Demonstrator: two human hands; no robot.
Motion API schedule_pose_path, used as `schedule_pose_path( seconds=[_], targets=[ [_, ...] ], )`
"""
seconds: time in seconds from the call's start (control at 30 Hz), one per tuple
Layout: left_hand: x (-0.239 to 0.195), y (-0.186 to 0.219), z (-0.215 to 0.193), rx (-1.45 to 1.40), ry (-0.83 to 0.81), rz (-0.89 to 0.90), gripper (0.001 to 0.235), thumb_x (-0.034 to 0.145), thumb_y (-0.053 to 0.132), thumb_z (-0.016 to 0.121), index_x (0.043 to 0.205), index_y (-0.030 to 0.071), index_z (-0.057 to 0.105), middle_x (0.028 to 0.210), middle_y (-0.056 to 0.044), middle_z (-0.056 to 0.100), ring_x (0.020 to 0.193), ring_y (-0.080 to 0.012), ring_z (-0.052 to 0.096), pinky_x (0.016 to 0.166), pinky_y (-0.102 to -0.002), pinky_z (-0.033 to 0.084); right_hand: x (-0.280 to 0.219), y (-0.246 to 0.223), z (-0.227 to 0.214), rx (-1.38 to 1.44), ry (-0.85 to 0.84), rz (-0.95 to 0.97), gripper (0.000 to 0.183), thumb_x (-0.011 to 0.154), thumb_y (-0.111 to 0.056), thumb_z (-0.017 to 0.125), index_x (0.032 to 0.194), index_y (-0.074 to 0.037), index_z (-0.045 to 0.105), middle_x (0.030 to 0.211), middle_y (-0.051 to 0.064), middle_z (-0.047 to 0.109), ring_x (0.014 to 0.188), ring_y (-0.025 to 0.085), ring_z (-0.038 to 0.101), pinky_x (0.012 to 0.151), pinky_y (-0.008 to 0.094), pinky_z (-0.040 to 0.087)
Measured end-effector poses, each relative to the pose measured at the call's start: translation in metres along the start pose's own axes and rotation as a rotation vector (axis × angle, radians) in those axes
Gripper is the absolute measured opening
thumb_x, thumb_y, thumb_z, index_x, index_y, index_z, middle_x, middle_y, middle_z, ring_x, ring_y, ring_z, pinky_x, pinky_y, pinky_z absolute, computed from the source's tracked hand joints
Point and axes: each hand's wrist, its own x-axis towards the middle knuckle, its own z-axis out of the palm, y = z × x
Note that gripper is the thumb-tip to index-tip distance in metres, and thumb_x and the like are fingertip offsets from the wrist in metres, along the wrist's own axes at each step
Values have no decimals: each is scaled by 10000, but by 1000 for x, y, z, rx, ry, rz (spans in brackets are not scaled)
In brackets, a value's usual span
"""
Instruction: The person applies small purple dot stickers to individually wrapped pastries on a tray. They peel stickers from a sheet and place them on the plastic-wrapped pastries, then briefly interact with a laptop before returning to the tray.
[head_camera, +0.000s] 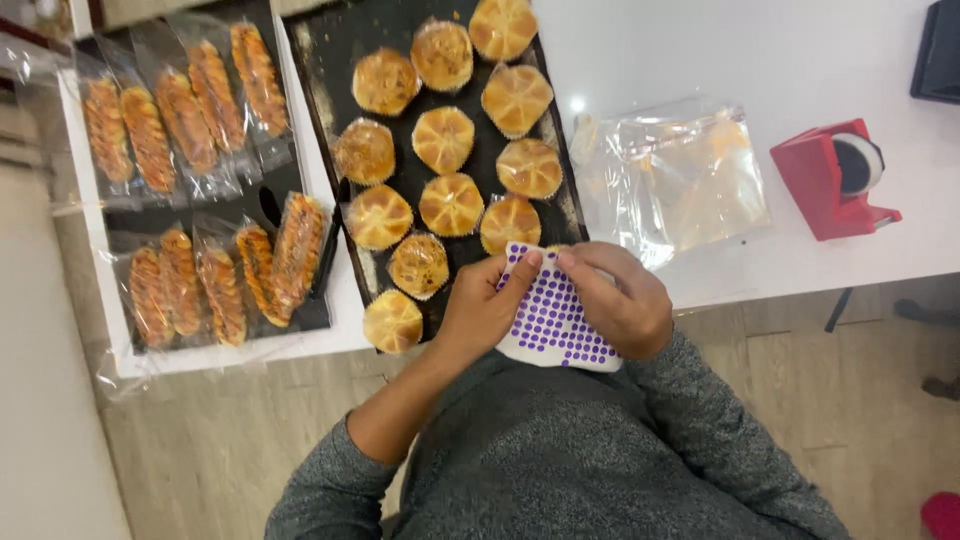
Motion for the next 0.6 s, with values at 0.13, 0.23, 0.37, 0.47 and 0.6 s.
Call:
schedule_pose_path(
  seconds=[0.13,0.23,0.37,0.47,0.6],
  targets=[
    [-1,-5,5,9,3,-10,430,862,263,511,467,94,492,357,-15,441,377,-58,383,396,-190,311,24,-1,-11,15,-35,-38,305,635,140,655,928,58,628,810,169,616,708,245,613,647,320,530],
    [-6,2,8,12,32,-6,439,863,249,514,457,87,477,345,-18,423,384,-56,386,399,-183,302,36,-4,-16,49,-53,-56,327,664,150,624,975,52,604,798,179,604,717,249,613,660,320,523],
    [-8,1,9,51,96,18,442,857,248,522,454,73,468,346,-41,420,406,-61,386,396,-208,302,39,5,-21,347,-45,203,420,586,192,656,974,85,538,780,181,549,656,278,614,612,363,531],
    [-2,-7,16,101,112,45,414,867,260,493,490,87,484,387,-54,461,410,-98,434,428,-216,342,28,17,-34,655,-34,536,560,569,232,629,1063,65,424,809,162,471,682,291,613,648,403,538],
    [24,-33,43,131,53,108,267,870,266,462,797,34,572,710,-191,601,774,-323,593,667,-390,453,32,37,-51,804,63,770,612,681,150,605,1187,-51,326,889,96,440,730,198,582,707,320,545]
  ],
)
